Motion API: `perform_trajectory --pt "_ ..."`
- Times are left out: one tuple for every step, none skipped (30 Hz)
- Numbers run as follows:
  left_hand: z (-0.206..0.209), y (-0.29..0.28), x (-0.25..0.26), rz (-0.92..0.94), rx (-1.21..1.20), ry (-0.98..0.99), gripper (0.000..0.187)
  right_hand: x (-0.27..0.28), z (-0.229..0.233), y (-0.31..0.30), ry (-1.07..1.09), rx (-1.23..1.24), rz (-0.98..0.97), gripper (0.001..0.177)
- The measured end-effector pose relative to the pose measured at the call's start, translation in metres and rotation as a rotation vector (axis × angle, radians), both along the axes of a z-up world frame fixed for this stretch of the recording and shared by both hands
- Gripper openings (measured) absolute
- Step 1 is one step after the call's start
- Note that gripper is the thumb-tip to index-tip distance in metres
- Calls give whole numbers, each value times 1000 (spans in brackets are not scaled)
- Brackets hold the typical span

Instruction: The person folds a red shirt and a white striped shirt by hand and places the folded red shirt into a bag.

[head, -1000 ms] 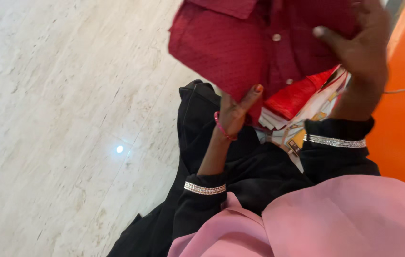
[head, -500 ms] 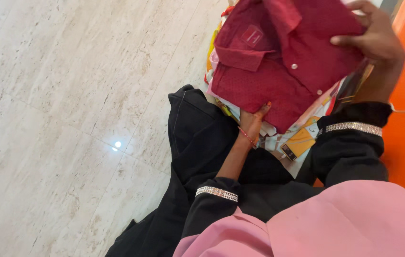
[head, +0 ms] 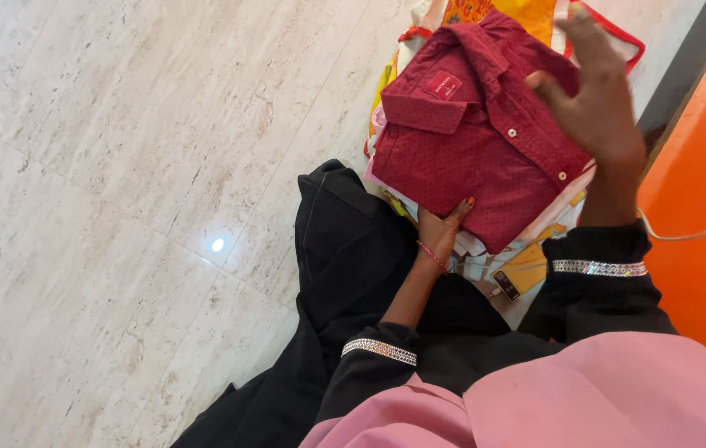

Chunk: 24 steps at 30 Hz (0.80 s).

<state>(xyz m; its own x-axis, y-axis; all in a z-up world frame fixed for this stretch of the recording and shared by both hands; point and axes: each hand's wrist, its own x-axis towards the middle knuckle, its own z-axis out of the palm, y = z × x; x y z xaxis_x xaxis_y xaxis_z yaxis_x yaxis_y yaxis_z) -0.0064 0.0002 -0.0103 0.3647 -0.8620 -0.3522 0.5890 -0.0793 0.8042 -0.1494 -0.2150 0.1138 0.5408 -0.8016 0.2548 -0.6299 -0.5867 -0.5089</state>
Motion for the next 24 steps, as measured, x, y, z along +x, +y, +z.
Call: perform_trajectory --pt "-3 1 0 -7 15 28 66 21 -9 15 118 23 -2 85" --pt "-6 3 0 -14 30 56 68 38 -17 27 236 45 -3 96" --pt "-7 4 0 -20 44 84 69 58 -29 36 322 42 3 101" --pt "-6 8 0 58 40 3 76 75 -41 44 407 38 8 107" --pt "-3 10 0 136 30 -76 83 77 -47 46 389 50 -5 107" --pt "3 13 0 215 19 -154 90 76 -52 51 371 63 -18 108" --pt "12 18 -2 289 18 -417 92 75 -56 54 353 76 -30 109" --pt "22 24 -5 360 16 -681 94 73 -59 52 348 61 -22 109" --pt "32 26 -6 422 16 -946 96 72 -63 53 342 51 -18 110" --pt "40 23 -4 424 -42 -1097 91 69 -66 53 337 41 -14 110" --pt "49 18 -1 427 -105 -1248 87 68 -68 52 331 37 -11 109" --pt "57 13 0 428 -169 -1398 82 68 -70 51 326 33 -7 109" --pt "63 7 -1 325 -125 -1490 79 67 -72 51 321 30 -5 108" --pt "68 2 -3 220 -79 -1580 76 66 -75 53 336 20 -3 106" --pt "70 -8 -3 117 -38 -1669 73 67 -77 53 348 4 -4 103" --pt "68 -21 0 30 38 -1725 71 68 -78 52 361 -12 -5 101" --pt "64 -34 3 -61 117 -1777 70 68 -80 54 368 -25 -14 97" --pt "58 -44 6 -153 197 -1827 68 67 -80 55 375 -38 -22 94" --pt "51 -50 12 -170 201 -1790 69 69 -81 56 378 -48 -32 91" --pt "43 -55 18 -187 205 -1753 69 71 -81 56 393 -67 -39 89" --pt "35 -61 23 -205 208 -1714 69 74 -81 57 410 -85 -45 87" --pt "30 -61 24 -197 204 -1706 70 77 -80 58 427 -104 -52 86" --pt "28 -57 24 -186 202 -1696 70 79 -79 59 424 -80 -58 86" --pt "27 -59 25 -175 199 -1687 70 81 -78 58 421 -56 -64 87"
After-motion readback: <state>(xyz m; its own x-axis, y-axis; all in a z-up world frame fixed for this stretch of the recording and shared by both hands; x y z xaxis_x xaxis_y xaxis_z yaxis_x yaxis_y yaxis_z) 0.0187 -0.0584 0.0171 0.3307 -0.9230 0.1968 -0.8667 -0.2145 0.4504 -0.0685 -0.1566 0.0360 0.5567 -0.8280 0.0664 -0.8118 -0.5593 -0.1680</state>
